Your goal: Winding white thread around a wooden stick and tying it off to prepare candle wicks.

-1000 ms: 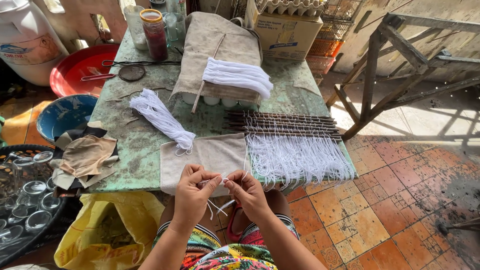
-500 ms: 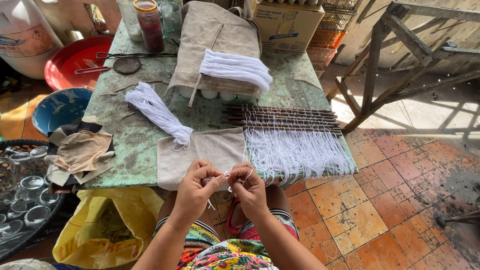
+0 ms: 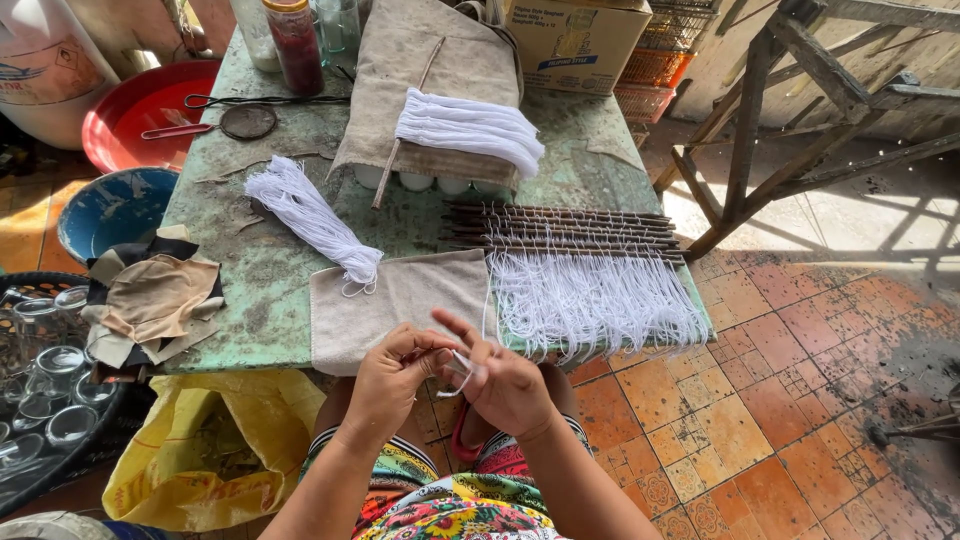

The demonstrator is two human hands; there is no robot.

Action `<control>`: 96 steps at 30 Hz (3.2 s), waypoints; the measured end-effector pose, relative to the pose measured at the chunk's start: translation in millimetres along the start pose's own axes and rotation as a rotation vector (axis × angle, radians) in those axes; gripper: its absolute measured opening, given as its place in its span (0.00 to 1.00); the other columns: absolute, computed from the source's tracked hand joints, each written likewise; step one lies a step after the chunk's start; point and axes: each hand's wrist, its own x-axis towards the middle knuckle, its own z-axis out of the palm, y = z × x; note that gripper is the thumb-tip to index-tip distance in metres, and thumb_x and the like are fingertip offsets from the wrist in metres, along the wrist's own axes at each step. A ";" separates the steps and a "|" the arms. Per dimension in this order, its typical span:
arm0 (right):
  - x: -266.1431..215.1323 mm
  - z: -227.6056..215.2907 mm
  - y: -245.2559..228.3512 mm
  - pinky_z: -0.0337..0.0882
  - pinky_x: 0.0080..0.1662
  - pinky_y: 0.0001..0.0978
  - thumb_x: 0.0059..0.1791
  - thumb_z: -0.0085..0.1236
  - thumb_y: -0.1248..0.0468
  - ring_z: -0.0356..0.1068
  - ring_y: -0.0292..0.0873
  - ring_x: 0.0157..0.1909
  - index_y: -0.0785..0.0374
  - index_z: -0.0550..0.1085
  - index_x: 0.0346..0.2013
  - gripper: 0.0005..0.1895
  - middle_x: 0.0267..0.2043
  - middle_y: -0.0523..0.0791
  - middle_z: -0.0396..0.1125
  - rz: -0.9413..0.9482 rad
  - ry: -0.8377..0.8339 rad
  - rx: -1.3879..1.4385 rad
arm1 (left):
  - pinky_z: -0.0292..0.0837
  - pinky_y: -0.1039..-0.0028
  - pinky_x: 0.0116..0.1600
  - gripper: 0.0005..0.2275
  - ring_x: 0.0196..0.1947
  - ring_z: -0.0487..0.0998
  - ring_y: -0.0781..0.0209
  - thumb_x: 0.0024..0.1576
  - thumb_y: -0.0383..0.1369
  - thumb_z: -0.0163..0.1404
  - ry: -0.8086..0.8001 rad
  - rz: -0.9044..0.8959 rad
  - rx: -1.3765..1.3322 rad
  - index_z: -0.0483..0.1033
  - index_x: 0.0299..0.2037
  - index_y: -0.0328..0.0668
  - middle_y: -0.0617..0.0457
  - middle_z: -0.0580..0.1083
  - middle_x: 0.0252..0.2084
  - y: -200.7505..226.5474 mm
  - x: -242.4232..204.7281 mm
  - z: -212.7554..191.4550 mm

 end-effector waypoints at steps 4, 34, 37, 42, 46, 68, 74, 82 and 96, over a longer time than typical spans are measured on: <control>-2.2 27.2 -6.8 0.47 0.72 0.40 0.47 0.61 0.55 0.57 0.32 0.65 0.51 0.78 0.33 0.05 0.67 0.44 0.36 0.088 -0.206 -0.913 | 0.75 0.79 0.44 0.03 0.35 0.77 0.66 0.56 0.25 0.59 0.034 0.053 0.153 0.86 0.36 0.39 0.56 0.73 0.34 -3.0 4.3 1.9; 7.3 -24.5 1.0 0.68 0.36 0.23 0.48 0.53 0.78 0.65 0.33 0.34 0.63 0.73 0.52 0.18 0.38 0.45 0.69 0.128 0.098 -1.123 | 0.79 0.63 0.37 0.04 0.37 0.82 0.53 0.60 0.44 0.50 -0.011 0.335 1.277 0.73 0.40 0.64 0.61 0.75 0.33 -49.9 3.8 -0.3; 2.3 -45.9 14.9 0.69 0.34 0.23 0.52 0.55 0.69 0.67 0.32 0.28 0.65 0.77 0.34 0.05 0.26 0.43 0.71 0.238 0.166 -1.100 | 0.75 0.63 0.32 0.05 0.30 0.80 0.54 0.61 0.43 0.51 0.018 0.307 1.131 0.75 0.42 0.61 0.62 0.73 0.36 -19.0 0.8 0.1; 4.0 -15.1 0.1 0.62 0.33 0.27 0.53 0.57 0.63 0.61 0.30 0.28 0.57 0.71 0.21 0.15 0.22 0.36 0.66 0.363 0.119 -1.433 | 0.65 0.67 0.65 0.31 0.66 0.71 0.56 0.56 0.57 0.43 -0.292 -0.176 0.678 0.65 0.69 0.58 0.55 0.70 0.68 29.7 13.1 1.2; 2.2 -67.8 -17.6 0.61 0.21 0.21 0.54 0.56 0.66 0.59 0.33 0.14 0.71 0.79 0.38 0.09 0.12 0.42 0.60 0.023 0.418 -0.980 | 0.70 0.66 0.45 0.14 0.39 0.75 0.53 0.66 0.39 0.43 -0.313 -0.423 0.647 0.80 0.51 0.43 0.52 0.76 0.35 8.9 33.1 -32.8; -12.8 -153.9 -20.7 0.56 0.17 0.23 0.55 0.55 0.58 0.58 0.38 0.13 0.60 0.73 0.44 0.09 0.16 0.43 0.54 0.029 0.857 -0.616 | 0.82 0.57 0.50 0.04 0.44 0.82 0.49 0.55 0.44 0.56 0.026 -0.222 1.410 0.82 0.35 0.65 0.61 0.77 0.40 -52.1 53.5 -133.3; -8.7 -152.6 -17.2 0.56 0.16 0.23 0.55 0.57 0.58 0.58 0.37 0.12 0.62 0.73 0.45 0.10 0.15 0.42 0.54 0.034 0.833 -0.656 | 0.82 0.55 0.50 0.04 0.46 0.82 0.49 0.58 0.44 0.52 -0.001 -0.107 1.341 0.76 0.37 0.62 0.60 0.74 0.41 -52.8 60.4 -119.5; -13.8 -151.2 -25.5 0.57 0.19 0.21 0.54 0.55 0.60 0.60 0.35 0.16 0.59 0.74 0.41 0.06 0.18 0.41 0.56 0.018 0.781 -0.484 | 0.81 0.62 0.45 0.06 0.41 0.82 0.57 0.58 0.45 0.51 0.006 -0.008 1.477 0.75 0.31 0.61 0.63 0.72 0.37 -85.8 79.3 -121.5; -4.4 -92.3 -31.7 0.63 0.36 0.23 0.55 0.55 0.66 0.61 0.38 0.42 0.57 0.74 0.35 0.05 0.43 0.44 0.58 -0.535 0.663 -1.313 | 0.60 0.53 0.65 0.05 0.60 0.72 0.61 0.57 0.46 0.52 0.251 0.117 1.787 0.77 0.34 0.65 0.67 0.71 0.56 -84.6 61.3 -124.4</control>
